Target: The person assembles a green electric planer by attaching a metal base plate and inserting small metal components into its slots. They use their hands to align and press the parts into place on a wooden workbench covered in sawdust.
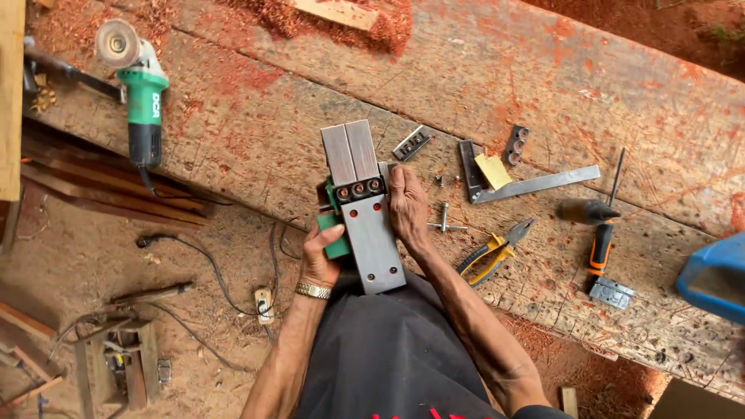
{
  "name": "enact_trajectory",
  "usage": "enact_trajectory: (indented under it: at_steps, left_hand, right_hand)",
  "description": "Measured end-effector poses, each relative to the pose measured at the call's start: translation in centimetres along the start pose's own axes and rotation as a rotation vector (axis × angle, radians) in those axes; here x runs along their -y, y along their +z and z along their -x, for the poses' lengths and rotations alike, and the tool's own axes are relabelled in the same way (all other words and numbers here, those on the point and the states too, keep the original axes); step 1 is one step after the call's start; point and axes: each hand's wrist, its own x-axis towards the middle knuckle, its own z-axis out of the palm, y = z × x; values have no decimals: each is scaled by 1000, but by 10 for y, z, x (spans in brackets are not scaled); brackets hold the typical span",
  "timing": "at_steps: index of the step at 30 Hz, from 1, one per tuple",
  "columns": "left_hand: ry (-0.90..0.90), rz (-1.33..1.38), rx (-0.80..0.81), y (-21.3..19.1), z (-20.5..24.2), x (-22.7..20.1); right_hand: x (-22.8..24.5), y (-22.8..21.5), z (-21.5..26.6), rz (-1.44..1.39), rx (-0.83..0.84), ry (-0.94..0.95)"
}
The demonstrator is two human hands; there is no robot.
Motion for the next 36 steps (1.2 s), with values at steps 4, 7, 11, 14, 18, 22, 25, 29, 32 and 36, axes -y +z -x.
enact_trajectory:
  at_steps: [4, 7, 11, 14, 18, 22, 25, 29, 32, 36]
  left_hand:
    - [-37, -11, 33, -12, 2, 2]
    - [-44, -57, 110, -6, 5, -5]
    - [-7, -116, 139, -17, -5, 3]
    - [-23, -108, 155, -16, -3, -2]
    - [-32, -86, 174, -25, -6, 0]
    - [-57, -88, 189, -19, -4, -8]
    - [-46, -129, 209, -37, -13, 0]
    - [126, -399, -25, -63, -35, 9]
    - [133, -549, -113, -12, -30, -28]
    - [157, -660, -54, 4, -34, -43]
  right_hand:
    - [4, -5, 1, 41, 75, -43]
    - [-6, -7, 1, -51, 103, -128]
    - [0, -15, -1, -65, 163, -92]
    - [4, -16, 0, -47, 183, -87]
    - [6, -18, -1, 4, 236, -141]
    - [8, -27, 0, 39, 290, -210]
    - [15, -35, 5, 1, 352, -128]
    - [24, -42, 8, -71, 366, -131]
    - [26, -40, 7, -141, 366, 75]
    - [11, -41, 6, -249, 391, 35]
